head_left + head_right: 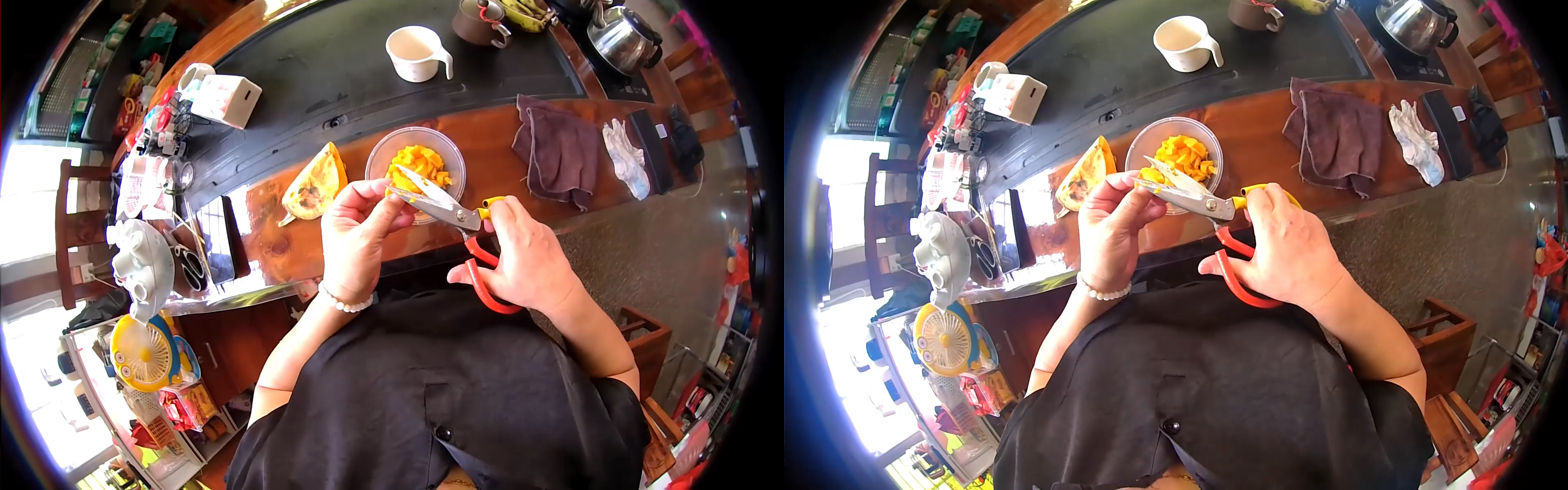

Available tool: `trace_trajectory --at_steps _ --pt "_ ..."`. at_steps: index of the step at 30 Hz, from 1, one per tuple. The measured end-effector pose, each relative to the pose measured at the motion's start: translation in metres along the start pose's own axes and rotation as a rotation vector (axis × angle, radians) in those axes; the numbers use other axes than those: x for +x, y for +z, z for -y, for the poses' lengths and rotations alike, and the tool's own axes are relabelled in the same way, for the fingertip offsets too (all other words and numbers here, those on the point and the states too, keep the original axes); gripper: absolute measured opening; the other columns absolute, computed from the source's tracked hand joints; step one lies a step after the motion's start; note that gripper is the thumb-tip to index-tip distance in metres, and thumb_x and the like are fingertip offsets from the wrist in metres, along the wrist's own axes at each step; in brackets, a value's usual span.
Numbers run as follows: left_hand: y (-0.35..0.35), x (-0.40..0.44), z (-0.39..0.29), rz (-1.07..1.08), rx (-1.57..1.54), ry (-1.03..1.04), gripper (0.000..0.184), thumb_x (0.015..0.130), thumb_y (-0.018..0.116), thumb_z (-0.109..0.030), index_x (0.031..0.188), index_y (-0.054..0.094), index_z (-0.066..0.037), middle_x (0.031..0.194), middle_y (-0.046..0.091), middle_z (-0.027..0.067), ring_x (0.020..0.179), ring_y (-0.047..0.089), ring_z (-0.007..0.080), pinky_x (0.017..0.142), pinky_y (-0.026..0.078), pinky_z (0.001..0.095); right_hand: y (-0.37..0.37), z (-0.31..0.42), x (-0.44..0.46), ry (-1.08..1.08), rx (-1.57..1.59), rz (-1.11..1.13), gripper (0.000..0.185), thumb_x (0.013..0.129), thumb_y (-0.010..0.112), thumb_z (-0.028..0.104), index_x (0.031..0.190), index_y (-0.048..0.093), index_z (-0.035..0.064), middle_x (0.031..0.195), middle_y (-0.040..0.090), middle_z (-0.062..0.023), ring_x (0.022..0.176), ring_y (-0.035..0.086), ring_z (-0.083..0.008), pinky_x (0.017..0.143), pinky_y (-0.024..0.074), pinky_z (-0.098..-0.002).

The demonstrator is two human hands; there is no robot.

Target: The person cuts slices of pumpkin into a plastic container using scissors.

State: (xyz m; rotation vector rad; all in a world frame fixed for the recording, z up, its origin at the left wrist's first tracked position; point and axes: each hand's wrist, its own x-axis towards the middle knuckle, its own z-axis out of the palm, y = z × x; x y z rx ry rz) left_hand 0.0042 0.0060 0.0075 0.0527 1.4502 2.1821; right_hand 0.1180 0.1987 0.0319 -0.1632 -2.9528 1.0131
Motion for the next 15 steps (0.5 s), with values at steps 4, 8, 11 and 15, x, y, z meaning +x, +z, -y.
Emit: trace_trajectory --at_steps 4,8,11,15 --pt "0.004 -0.004 -0.003 -0.023 0.12 0.059 0.011 0.092 0.064 -0.001 0.103 0.063 -0.001 0.097 0.07 0.0101 0.078 0.069 0.0144 0.073 0.057 0.0251 -0.002 -0.002 0.0 0.019 -0.021 0.035 0.075 0.064 0.081 0.06 0.097 0.054 -0.0019 0.092 0.06 -0.0177 0.079 0.065 -0.0359 0.068 0.0531 -0.0421" --pt "0.005 -0.005 -0.004 -0.021 0.129 0.061 0.011 0.091 0.065 -0.001 0.102 0.064 -0.001 0.096 0.07 0.0105 0.079 0.069 0.015 0.073 0.057 0.0246 -0.001 -0.005 -0.001 0.031 -0.009 0.068 0.068 0.067 0.08 0.058 0.091 0.055 -0.0007 0.084 0.06 -0.0173 0.075 0.065 -0.0364 0.065 0.0522 -0.0424" --pt "0.002 -0.004 -0.005 -0.026 0.161 0.039 0.011 0.091 0.065 -0.002 0.101 0.064 -0.001 0.096 0.07 0.0107 0.079 0.07 0.0158 0.073 0.057 0.0247 0.002 -0.009 -0.001 0.023 -0.016 0.01 0.061 0.07 0.079 0.055 0.084 0.055 0.0003 0.076 0.06 -0.0167 0.07 0.064 -0.037 0.062 0.0513 -0.0427" --pt "0.003 -0.002 -0.006 -0.012 0.151 0.0 0.011 0.09 0.066 -0.002 0.1 0.062 -0.001 0.095 0.07 0.0103 0.08 0.07 0.0165 0.073 0.058 0.0253 0.006 -0.012 -0.003 0.01 -0.01 0.014 0.057 0.072 0.079 0.053 0.078 0.054 0.0013 0.068 0.059 -0.0151 0.066 0.063 -0.0369 0.061 0.0509 -0.0426"
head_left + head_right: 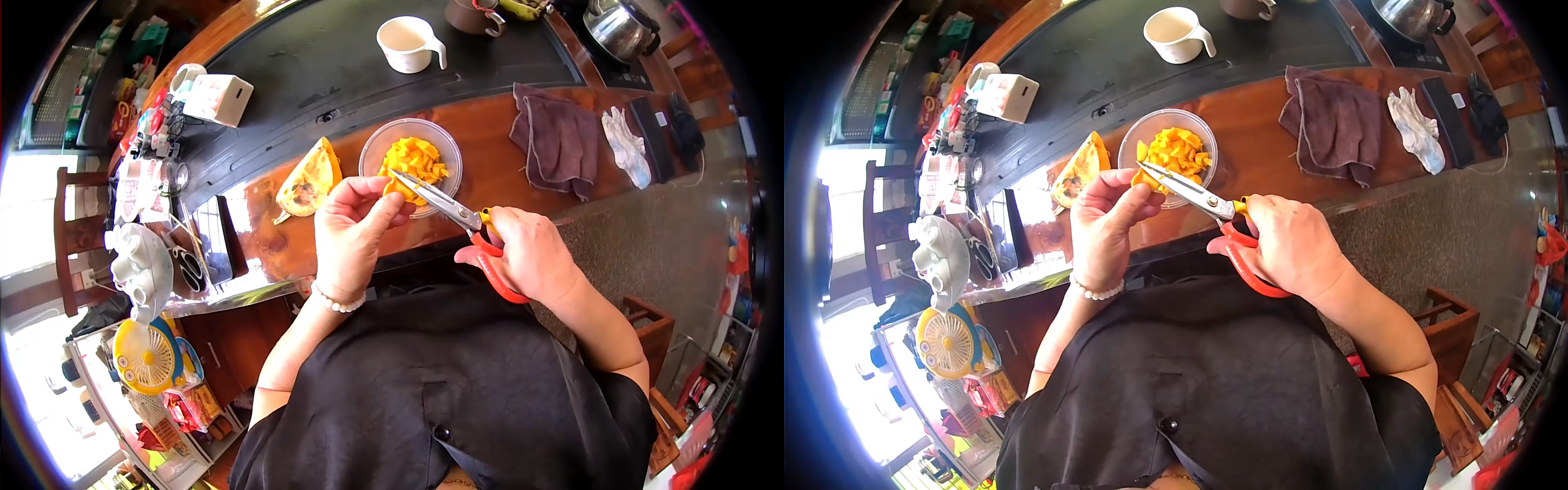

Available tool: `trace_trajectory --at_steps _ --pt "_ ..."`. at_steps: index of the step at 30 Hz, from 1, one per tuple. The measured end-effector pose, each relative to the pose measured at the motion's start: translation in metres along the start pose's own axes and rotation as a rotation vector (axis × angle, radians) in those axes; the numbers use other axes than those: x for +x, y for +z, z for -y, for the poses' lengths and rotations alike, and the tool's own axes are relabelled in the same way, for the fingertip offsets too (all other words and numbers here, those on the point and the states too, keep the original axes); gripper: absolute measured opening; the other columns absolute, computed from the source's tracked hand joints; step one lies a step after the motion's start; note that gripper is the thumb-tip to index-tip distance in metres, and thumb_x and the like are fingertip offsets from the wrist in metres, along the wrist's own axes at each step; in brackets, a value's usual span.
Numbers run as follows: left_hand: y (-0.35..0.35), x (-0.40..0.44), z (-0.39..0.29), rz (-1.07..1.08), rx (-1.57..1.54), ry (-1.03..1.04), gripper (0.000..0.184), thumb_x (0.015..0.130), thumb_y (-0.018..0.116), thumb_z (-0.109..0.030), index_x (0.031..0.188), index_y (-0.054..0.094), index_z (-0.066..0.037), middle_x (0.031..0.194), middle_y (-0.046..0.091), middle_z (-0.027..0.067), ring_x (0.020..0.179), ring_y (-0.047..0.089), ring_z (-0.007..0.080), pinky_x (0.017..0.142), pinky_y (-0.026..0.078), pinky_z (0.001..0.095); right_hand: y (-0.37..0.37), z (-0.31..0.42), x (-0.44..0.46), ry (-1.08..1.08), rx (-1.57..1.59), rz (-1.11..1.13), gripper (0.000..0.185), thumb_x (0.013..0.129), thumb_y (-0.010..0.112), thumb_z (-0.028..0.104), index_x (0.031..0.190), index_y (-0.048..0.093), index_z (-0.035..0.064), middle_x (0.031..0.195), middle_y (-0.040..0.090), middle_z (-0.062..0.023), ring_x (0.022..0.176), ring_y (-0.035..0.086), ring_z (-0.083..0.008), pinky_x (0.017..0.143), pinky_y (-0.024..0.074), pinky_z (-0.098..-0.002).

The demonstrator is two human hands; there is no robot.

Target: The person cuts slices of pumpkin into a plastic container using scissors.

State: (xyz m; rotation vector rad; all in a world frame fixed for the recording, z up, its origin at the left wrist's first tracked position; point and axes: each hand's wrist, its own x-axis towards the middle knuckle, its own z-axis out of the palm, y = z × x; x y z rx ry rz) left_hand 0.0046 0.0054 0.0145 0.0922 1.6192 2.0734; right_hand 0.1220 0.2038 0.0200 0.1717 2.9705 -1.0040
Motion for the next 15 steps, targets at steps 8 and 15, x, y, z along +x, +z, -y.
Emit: trace_trajectory --at_steps 8,15 --pt "-0.008 0.006 -0.007 0.025 0.024 -0.041 0.013 0.09 0.067 -0.002 0.099 0.058 0.0 0.097 0.068 0.0109 0.082 0.07 0.0175 0.074 0.057 0.0258 -0.008 -0.001 -0.005 0.001 0.042 0.026 0.065 0.07 0.077 0.059 0.089 0.055 0.0009 0.081 0.059 -0.0132 0.069 0.063 -0.0341 0.061 0.051 -0.0401" --pt "-0.01 0.006 -0.009 0.066 0.031 -0.048 0.009 0.091 0.066 -0.003 0.098 0.062 0.001 0.095 0.069 0.0091 0.081 0.07 0.0163 0.075 0.058 0.0264 -0.01 -0.006 -0.004 -0.051 -0.009 0.035 0.069 0.071 0.074 0.063 0.093 0.054 0.0006 0.084 0.058 -0.0139 0.074 0.063 -0.0335 0.064 0.0509 -0.0406"
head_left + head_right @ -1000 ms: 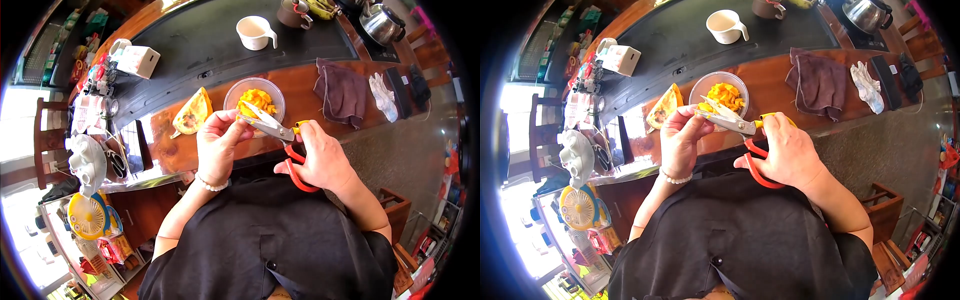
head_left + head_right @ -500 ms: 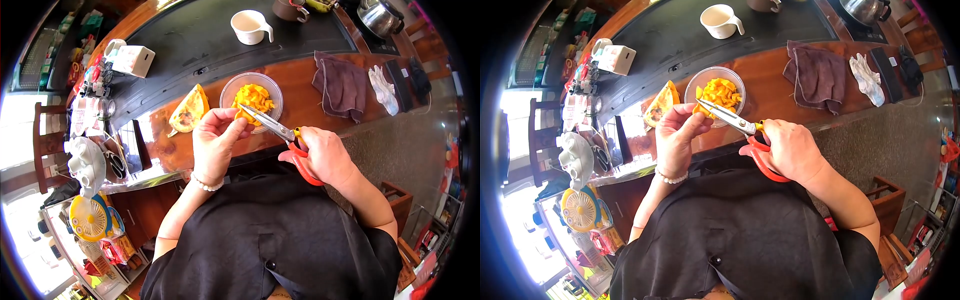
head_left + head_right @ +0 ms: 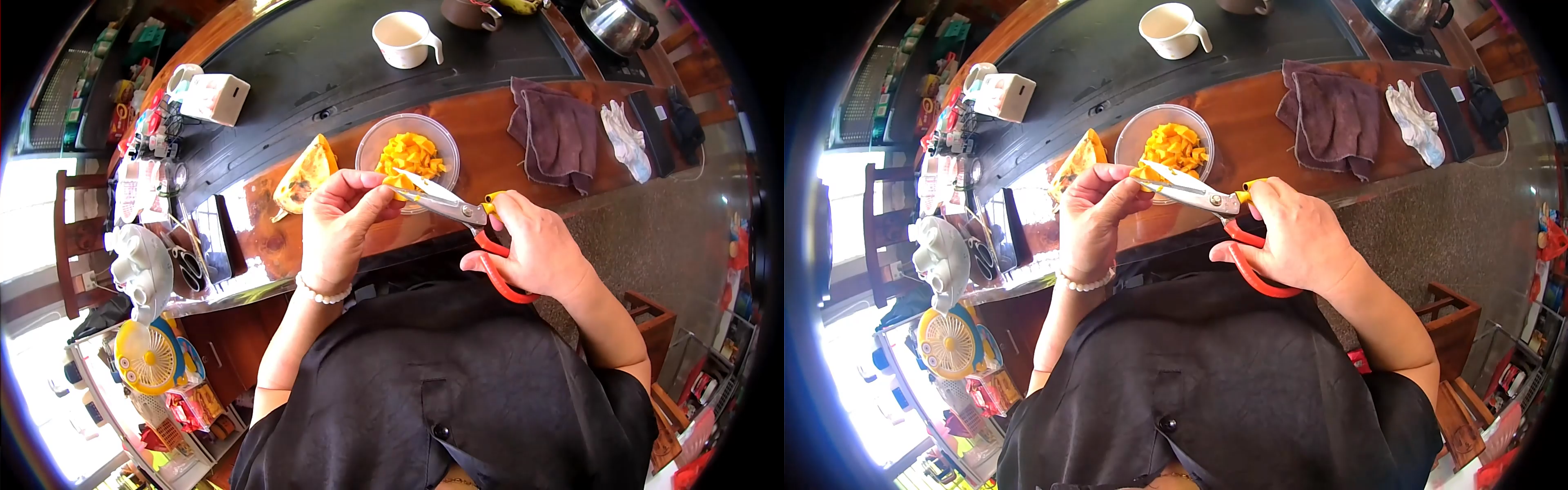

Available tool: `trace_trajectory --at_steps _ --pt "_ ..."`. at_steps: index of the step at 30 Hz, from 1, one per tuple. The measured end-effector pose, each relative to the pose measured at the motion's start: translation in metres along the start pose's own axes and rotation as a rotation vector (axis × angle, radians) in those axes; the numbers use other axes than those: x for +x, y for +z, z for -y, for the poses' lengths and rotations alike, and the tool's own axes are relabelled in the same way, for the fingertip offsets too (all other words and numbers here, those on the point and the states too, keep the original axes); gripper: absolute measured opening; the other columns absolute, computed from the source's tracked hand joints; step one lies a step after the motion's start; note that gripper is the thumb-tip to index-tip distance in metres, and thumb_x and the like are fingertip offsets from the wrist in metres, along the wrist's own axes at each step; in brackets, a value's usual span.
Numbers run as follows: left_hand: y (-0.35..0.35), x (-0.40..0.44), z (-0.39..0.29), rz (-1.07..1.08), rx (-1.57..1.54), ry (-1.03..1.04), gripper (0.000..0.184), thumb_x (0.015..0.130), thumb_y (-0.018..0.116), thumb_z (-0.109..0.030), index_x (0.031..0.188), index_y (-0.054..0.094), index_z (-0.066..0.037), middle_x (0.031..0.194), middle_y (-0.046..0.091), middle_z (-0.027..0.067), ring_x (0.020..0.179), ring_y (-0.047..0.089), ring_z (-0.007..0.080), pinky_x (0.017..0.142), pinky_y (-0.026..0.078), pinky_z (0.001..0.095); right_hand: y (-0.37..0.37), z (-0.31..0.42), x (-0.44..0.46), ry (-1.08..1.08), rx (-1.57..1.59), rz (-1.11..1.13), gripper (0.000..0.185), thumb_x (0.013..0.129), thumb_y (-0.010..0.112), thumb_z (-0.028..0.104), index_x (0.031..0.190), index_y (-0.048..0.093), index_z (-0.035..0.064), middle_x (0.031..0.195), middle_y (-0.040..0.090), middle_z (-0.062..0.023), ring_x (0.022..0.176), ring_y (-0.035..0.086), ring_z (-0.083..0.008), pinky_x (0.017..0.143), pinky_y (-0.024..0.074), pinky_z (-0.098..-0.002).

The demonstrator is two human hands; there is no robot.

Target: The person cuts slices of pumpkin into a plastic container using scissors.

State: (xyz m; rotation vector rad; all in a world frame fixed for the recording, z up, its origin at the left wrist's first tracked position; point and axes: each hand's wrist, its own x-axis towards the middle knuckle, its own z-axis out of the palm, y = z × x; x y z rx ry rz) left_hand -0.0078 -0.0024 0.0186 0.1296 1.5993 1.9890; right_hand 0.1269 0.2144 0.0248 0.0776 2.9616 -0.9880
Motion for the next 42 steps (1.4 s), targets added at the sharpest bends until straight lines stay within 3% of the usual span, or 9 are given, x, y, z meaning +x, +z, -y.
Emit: trace_trajectory --at_steps 7,19,23,26,28,32,37,38,42 --pt "-0.002 0.002 0.0 -0.01 0.003 0.002 0.008 0.092 0.065 -0.005 0.099 0.065 -0.002 0.093 0.071 0.009 0.08 0.07 0.015 0.074 0.059 0.0271 0.007 -0.001 0.0 0.069 0.069 0.075 0.06 0.074 0.072 0.061 0.08 0.055 0.0039 0.069 0.056 -0.0131 0.064 0.06 -0.0358 0.059 0.0482 -0.0427" --pt "0.0 0.002 0.001 0.023 0.087 0.005 0.01 0.09 0.067 -0.004 0.098 0.06 -0.002 0.095 0.07 0.0101 0.08 0.07 0.015 0.075 0.058 0.027 -0.002 0.002 -0.001 0.035 0.014 0.059 0.069 0.07 0.075 0.062 0.094 0.053 0.0011 0.09 0.06 -0.0156 0.072 0.064 -0.0354 0.063 0.0513 -0.0417" --pt "0.005 -0.001 -0.002 0.053 0.091 0.028 0.017 0.089 0.067 0.0 0.096 0.052 -0.003 0.093 0.067 0.0079 0.082 0.068 0.0144 0.078 0.059 0.0281 0.001 0.001 0.001 -0.038 0.041 -0.052 0.062 0.07 0.079 0.054 0.089 0.049 0.0028 0.079 0.054 -0.0124 0.066 0.057 -0.0348 0.06 0.0468 -0.0405" --pt "0.004 0.0 0.0 0.079 0.087 0.067 0.019 0.089 0.067 0.002 0.095 0.05 -0.004 0.095 0.066 0.0076 0.083 0.068 0.0139 0.079 0.059 0.0285 -0.003 0.003 0.004 0.041 0.001 0.032 0.059 0.072 0.079 0.052 0.085 0.049 0.0025 0.075 0.055 -0.0135 0.064 0.057 -0.0353 0.06 0.0461 -0.0411" --pt "0.005 -0.001 -0.002 0.052 0.101 0.055 0.019 0.089 0.067 0.001 0.099 0.052 -0.003 0.096 0.066 0.0077 0.085 0.067 0.0135 0.079 0.059 0.0282 -0.003 0.004 0.005 0.074 0.046 0.107 0.06 0.074 0.073 0.059 0.086 0.056 0.0028 0.075 0.061 -0.0136 0.068 0.062 -0.0358 0.063 0.0498 -0.0429" --pt "0.006 0.0 0.0 -0.003 0.118 0.079 0.017 0.088 0.068 -0.001 0.102 0.058 -0.004 0.1 0.067 0.0081 0.084 0.069 0.0164 0.078 0.057 0.0277 -0.001 0.003 0.002 0.1 0.064 0.075 0.057 0.077 0.073 0.057 0.084 0.055 0.003 0.076 0.061 -0.0149 0.068 0.062 -0.0366 0.063 0.0487 -0.0433" --pt "0.006 -0.003 0.001 -0.056 0.065 0.143 0.018 0.086 0.065 0.009 0.1 0.06 -0.001 0.1 0.062 0.0028 0.089 0.066 0.0116 0.081 0.057 0.0265 -0.005 0.0 0.0 0.233 0.473 0.273 0.055 0.085 0.067 0.054 0.083 0.052 0.0016 0.079 0.058 -0.0186 0.076 0.06 -0.0376 0.068 0.0461 -0.0423" --pt "0.006 -0.002 0.003 -0.053 0.065 0.142 0.018 0.086 0.065 0.009 0.1 0.06 -0.001 0.1 0.062 0.0028 0.089 0.066 0.0116 0.081 0.057 0.0265 -0.007 0.001 0.001 0.248 0.501 0.351 0.06 0.086 0.063 0.059 0.083 0.05 0.001 0.078 0.055 -0.018 0.076 0.057 -0.0334 0.07 0.0451 -0.0406" --pt "0.005 0.0 0.015 -0.009 0.156 0.446 0.021 0.083 0.067 0.011 0.099 0.062 -0.001 0.103 0.061 0.0045 0.093 0.064 0.0102 0.082 0.056 0.0257 -0.002 -0.002 0.002 0.228 0.585 0.433 0.066 0.086 0.06 0.065 0.086 0.049 0.0005 0.078 0.052 -0.0153 0.073 0.053 -0.0277 0.069 0.0445 -0.0388"
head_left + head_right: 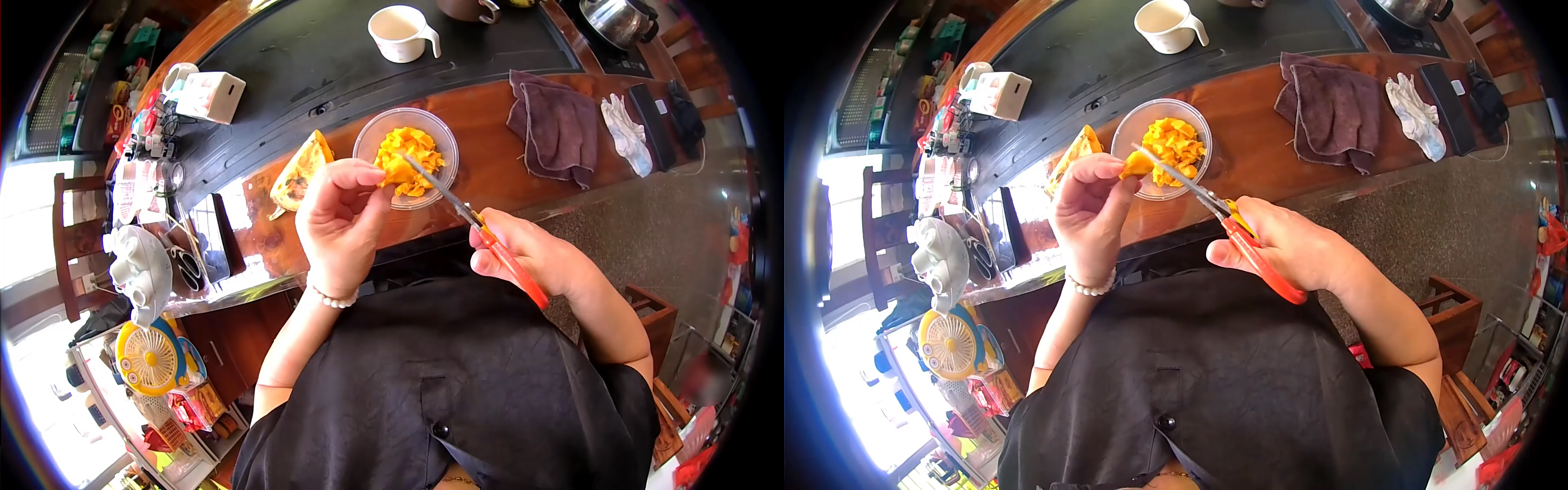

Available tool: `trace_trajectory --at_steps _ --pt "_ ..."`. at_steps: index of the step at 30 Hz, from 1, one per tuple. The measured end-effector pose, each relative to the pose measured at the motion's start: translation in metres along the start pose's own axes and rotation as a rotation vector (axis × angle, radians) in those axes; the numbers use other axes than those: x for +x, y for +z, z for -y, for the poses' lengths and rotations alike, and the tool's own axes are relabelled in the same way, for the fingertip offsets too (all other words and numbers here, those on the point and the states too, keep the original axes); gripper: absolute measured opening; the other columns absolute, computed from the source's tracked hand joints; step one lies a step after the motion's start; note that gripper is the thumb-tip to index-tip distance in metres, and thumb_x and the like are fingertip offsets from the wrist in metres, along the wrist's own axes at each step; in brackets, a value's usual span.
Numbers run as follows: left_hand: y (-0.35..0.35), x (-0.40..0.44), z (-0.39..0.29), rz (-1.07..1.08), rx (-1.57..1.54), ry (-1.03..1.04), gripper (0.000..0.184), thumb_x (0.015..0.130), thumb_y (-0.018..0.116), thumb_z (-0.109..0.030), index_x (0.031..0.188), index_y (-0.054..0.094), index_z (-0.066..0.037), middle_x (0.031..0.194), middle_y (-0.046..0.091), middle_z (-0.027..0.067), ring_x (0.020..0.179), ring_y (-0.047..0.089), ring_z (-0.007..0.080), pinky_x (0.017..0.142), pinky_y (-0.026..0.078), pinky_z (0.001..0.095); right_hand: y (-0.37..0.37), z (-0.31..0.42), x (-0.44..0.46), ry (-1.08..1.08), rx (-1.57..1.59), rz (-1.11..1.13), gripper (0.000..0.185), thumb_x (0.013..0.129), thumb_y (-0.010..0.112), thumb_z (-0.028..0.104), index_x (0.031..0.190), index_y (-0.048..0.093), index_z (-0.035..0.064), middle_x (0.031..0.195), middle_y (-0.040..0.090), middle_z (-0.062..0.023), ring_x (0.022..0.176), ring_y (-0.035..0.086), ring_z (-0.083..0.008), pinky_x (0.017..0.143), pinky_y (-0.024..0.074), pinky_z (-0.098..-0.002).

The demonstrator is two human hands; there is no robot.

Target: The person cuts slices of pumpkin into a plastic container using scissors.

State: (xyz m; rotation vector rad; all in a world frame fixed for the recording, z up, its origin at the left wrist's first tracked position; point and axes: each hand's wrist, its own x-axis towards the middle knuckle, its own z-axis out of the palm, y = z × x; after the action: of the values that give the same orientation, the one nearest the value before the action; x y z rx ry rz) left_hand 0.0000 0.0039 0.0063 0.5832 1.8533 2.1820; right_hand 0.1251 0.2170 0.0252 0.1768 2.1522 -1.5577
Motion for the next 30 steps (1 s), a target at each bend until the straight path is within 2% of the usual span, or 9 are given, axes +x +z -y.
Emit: trace_trajectory --at_steps 2,7,11,15,18,20,23,25,30 --pt "0.002 -0.001 0.0 -0.001 0.069 0.083 0.021 0.082 0.068 0.012 0.097 0.063 -0.001 0.104 0.061 0.0053 0.094 0.064 0.0099 0.082 0.056 0.0253 0.003 0.001 0.002 -0.03 0.051 0.019 0.071 0.084 0.058 0.07 0.089 0.048 -0.0002 0.08 0.05 -0.0135 0.075 0.051 -0.0234 0.07 0.0441 -0.0373" --pt "0.007 -0.001 -0.007 -0.028 0.379 0.211 0.015 0.078 0.071 0.009 0.089 0.066 -0.001 0.099 0.064 0.0082 0.089 0.066 0.0119 0.075 0.058 0.0248 0.006 0.005 0.006 -0.004 0.117 0.026 0.074 0.08 0.06 0.073 0.09 0.048 0.0001 0.083 0.05 -0.0138 0.078 0.051 -0.023 0.073 0.044 -0.0364" --pt "0.006 -0.001 -0.006 -0.015 0.431 0.243 0.016 0.077 0.072 0.008 0.089 0.067 -0.001 0.097 0.066 0.0089 0.087 0.067 0.0128 0.075 0.058 0.0249 0.004 0.004 0.007 -0.009 -0.001 -0.018 0.079 0.073 0.066 0.075 0.09 0.048 0.0003 0.084 0.05 -0.0132 0.078 0.05 -0.0237 0.073 0.0443 -0.0366" --pt "0.003 0.0 -0.005 -0.015 0.397 0.232 0.016 0.077 0.072 0.008 0.089 0.067 -0.002 0.097 0.067 0.009 0.086 0.068 0.0133 0.075 0.058 0.0251 -0.003 0.004 0.002 -0.008 -0.113 -0.003 0.077 0.073 0.068 0.073 0.094 0.046 0.0023 0.085 0.045 -0.011 0.077 0.045 -0.0248 0.073 0.0425 -0.0359" --pt "-0.001 0.0 -0.007 -0.008 0.45 0.266 0.016 0.076 0.073 0.007 0.087 0.068 -0.003 0.095 0.068 0.0085 0.085 0.068 0.0145 0.074 0.057 0.0255 -0.006 0.006 -0.001 -0.004 -0.192 -0.046 0.081 0.068 0.07 0.074 0.093 0.045 0.0013 0.086 0.044 -0.0115 0.077 0.044 -0.0254 0.073 0.042 -0.0374" --pt "-0.001 0.001 -0.009 -0.002 0.503 0.293 0.016 0.076 0.073 0.007 0.086 0.068 -0.004 0.093 0.069 0.008 0.085 0.069 0.0154 0.073 0.057 0.0257 -0.007 0.008 -0.001 0.014 -0.214 -0.052 0.084 0.064 0.078 0.069 0.101 0.051 -0.0005 0.101 0.056 -0.0192 0.09 0.059 -0.0347 0.081 0.0476 -0.0414" --pt "-0.001 0.002 -0.01 0.009 0.571 0.368 0.017 0.075 0.074 0.006 0.086 0.068 -0.006 0.091 0.07 0.0073 0.084 0.069 0.0171 0.072 0.055 0.0262 -0.005 0.003 0.0 -0.049 -0.183 -0.03 0.083 0.064 0.079 0.068 0.101 0.051 -0.001 0.103 0.055 -0.019 0.089 0.058 -0.0336 0.08 0.0479 -0.0407" --pt "-0.001 0.003 -0.013 0.033 0.663 0.458 0.017 0.075 0.075 0.006 0.085 0.068 -0.006 0.091 0.07 0.0075 0.083 0.069 0.0177 0.073 0.055 0.026 -0.005 0.003 0.001 -0.067 -0.183 -0.031 0.082 0.063 0.079 0.068 0.099 0.052 -0.0008 0.1 0.056 -0.0183 0.087 0.058 -0.0334 0.08 0.0478 -0.0404" --pt "0.0 0.004 -0.013 0.03 0.636 0.462 0.018 0.074 0.075 0.006 0.085 0.068 -0.006 0.091 0.07 0.0077 0.082 0.069 0.0179 0.073 0.055 0.0262 -0.006 0.008 0.003 -0.048 -0.179 -0.052 0.074 0.065 0.08 0.064 0.09 0.054 0.0 0.084 0.057 -0.0149 0.077 0.059 -0.0318 0.075 0.0477 -0.0392"
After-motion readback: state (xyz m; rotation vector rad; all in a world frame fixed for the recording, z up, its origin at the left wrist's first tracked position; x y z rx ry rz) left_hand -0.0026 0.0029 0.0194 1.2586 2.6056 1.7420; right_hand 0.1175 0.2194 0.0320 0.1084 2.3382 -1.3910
